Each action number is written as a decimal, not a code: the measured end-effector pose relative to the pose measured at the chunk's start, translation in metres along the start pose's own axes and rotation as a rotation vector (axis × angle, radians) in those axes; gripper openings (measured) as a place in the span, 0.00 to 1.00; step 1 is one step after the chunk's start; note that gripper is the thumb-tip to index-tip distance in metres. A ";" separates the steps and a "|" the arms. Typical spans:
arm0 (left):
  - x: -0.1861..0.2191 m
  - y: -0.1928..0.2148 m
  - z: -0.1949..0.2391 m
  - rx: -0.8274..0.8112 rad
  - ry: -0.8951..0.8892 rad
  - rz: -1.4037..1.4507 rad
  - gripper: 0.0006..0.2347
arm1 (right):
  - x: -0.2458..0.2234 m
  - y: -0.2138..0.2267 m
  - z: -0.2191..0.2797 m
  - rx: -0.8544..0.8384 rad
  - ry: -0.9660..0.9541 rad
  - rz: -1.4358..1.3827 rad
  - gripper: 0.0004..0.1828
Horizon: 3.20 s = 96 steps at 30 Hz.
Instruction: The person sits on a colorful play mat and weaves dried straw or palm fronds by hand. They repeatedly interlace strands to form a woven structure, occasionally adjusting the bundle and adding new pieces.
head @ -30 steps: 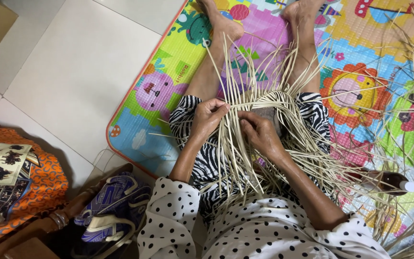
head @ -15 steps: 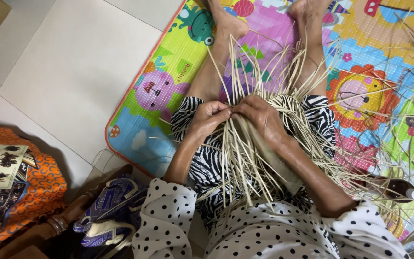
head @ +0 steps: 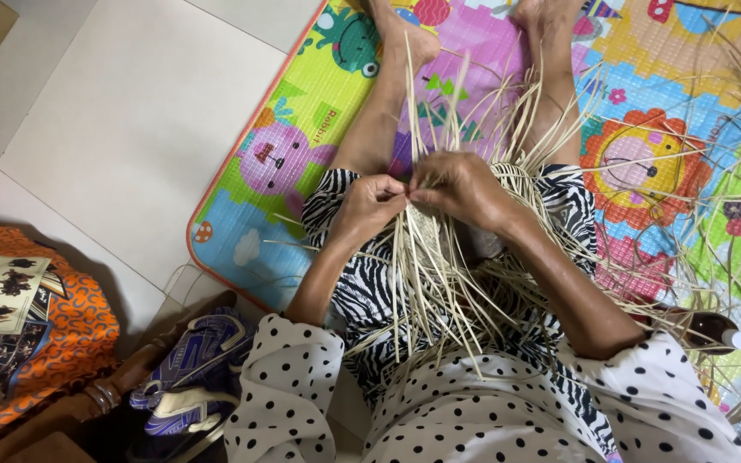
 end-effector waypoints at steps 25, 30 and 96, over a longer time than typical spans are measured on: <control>0.006 -0.005 -0.010 -0.029 -0.075 -0.080 0.04 | 0.016 0.004 0.010 0.169 -0.015 -0.063 0.08; 0.002 -0.001 -0.006 -0.033 0.039 -0.037 0.08 | 0.011 -0.011 0.029 0.108 0.060 -0.088 0.03; 0.005 -0.026 -0.015 -0.112 -0.268 -0.169 0.18 | -0.014 -0.057 0.120 -0.110 -0.607 0.440 0.19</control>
Point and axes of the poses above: each hand's wrist, its own z-axis away from the middle knuckle, its own y-axis out of the back of the hand, x = y × z, the point moved 6 cm from there along -z, towards the middle knuckle, and after that the axes turned 1 degree about y, right-handed, at the moved point
